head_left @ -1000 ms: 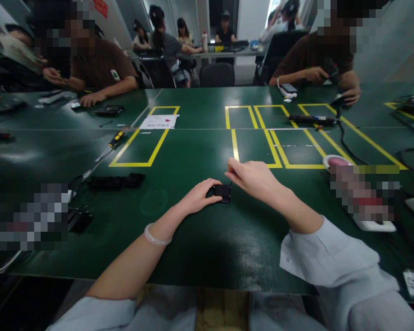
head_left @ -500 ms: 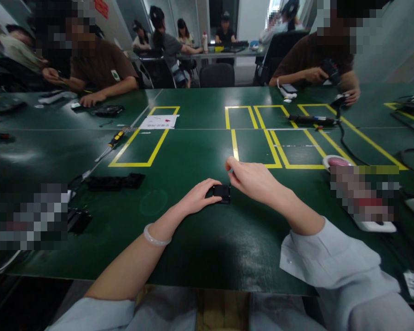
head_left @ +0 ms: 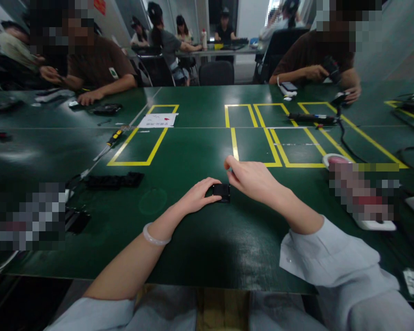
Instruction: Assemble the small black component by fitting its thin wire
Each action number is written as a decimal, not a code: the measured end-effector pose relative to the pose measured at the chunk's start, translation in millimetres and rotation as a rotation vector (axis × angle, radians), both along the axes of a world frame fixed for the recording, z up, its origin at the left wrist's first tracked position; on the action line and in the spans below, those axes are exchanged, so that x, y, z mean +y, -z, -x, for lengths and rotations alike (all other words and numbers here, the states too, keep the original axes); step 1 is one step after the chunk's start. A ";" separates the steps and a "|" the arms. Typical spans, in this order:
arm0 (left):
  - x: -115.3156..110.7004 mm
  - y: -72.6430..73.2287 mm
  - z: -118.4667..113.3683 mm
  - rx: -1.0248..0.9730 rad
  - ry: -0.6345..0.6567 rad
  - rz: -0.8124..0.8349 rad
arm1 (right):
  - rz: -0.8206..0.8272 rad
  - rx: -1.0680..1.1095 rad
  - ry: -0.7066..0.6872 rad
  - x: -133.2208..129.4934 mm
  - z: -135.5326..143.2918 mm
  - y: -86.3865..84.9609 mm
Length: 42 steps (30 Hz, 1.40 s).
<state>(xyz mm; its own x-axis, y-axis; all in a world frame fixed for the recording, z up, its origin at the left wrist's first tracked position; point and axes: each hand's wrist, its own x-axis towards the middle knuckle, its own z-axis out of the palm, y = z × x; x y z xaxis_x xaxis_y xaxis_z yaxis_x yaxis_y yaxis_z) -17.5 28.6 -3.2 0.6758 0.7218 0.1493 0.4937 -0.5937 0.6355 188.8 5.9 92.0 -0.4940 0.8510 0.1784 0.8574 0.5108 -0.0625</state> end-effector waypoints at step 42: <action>-0.1 -0.6 0.0 0.008 0.007 0.004 | -0.003 -0.042 0.031 2.5 -1.1 0.8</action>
<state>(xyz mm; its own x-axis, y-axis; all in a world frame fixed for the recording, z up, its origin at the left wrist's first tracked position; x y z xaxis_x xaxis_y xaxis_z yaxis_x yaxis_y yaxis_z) -17.5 28.5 -2.6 0.6822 0.7174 0.1412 0.4945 -0.5949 0.6337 189.9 8.4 91.1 -0.4744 0.8656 0.1605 0.8747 0.4840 -0.0248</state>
